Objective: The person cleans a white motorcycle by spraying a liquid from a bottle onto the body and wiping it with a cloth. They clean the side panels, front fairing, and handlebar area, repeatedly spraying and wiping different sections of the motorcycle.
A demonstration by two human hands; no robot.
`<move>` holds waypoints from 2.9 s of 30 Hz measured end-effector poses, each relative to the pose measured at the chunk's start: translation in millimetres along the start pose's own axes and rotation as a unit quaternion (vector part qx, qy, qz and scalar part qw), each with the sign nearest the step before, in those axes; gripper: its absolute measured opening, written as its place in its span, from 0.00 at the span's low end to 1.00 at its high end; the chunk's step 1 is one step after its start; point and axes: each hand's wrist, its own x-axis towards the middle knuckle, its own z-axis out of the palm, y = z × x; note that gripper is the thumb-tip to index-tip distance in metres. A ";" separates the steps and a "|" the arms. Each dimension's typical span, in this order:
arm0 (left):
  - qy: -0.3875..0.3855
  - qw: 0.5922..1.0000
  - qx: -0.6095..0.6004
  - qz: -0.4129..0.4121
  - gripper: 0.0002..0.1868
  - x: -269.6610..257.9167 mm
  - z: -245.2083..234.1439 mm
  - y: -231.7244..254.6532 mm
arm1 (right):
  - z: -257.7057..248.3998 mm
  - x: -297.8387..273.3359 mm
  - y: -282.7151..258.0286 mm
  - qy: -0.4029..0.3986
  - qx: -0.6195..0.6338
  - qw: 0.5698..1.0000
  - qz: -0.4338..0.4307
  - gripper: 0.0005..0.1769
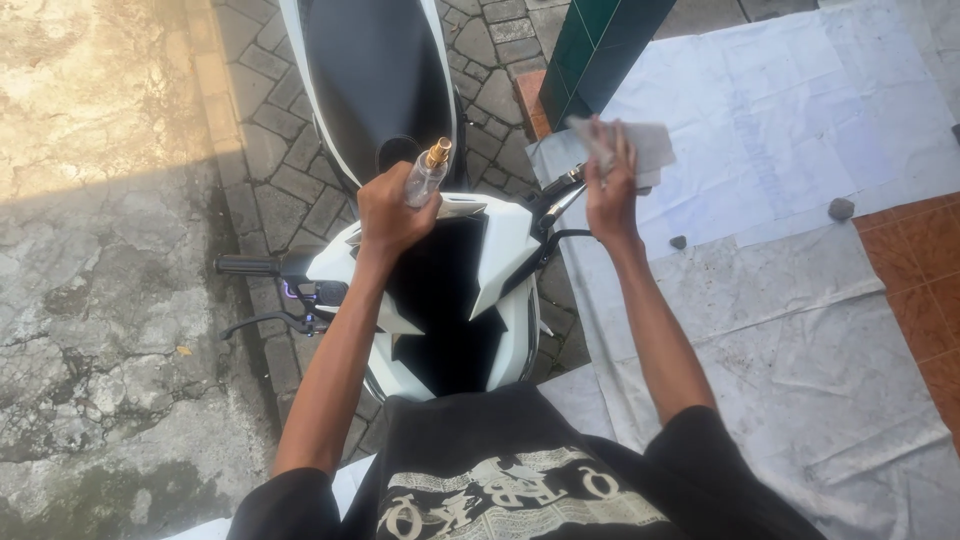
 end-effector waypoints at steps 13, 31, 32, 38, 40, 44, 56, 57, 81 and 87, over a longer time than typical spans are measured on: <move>-0.007 1.000 0.000 0.007 0.12 10.2 -7.6 8.0 | -55.9 56.4 -21.8 -0.366 -0.228 0.861 -0.270 0.08; 0.005 1.000 -0.017 -0.021 0.09 15.8 -19.2 15.9 | -39.4 77.6 36.9 -0.304 -0.143 0.940 0.049 0.38; -0.013 0.999 -0.044 -0.014 0.08 16.3 -23.6 20.3 | -39.0 74.0 41.0 -0.273 -0.179 0.944 0.046 0.35; -0.021 0.997 -0.073 -0.005 0.09 16.6 -27.2 25.4 | -25.5 42.9 20.6 -0.242 -0.155 0.957 -0.046 0.29; -0.020 0.998 -0.062 -0.001 0.10 19.6 -28.1 25.8 | -34.1 53.8 45.0 -0.240 -0.121 0.962 -0.041 0.30; -0.023 0.997 -0.068 0.000 0.08 16.6 -27.4 26.4 | -52.0 53.8 92.8 -0.179 -0.172 0.964 0.095 0.29; -0.048 0.995 -0.075 0.034 0.06 11.4 -11.0 8.7 | 58.6 -129.7 28.8 -0.069 0.000 0.963 0.261 0.36; -0.044 0.996 -0.065 0.036 0.06 12.6 -12.0 7.8 | 70.2 -135.3 24.1 0.001 0.033 0.976 0.217 0.33; -0.029 0.996 -0.089 -0.006 0.14 18.9 -11.0 17.6 | 60.4 -138.8 29.9 0.038 -0.076 0.996 -0.029 0.22; -0.029 0.996 -0.086 0.001 0.12 17.2 -12.8 20.0 | 57.3 -126.4 71.8 0.050 -0.153 0.984 -0.073 0.21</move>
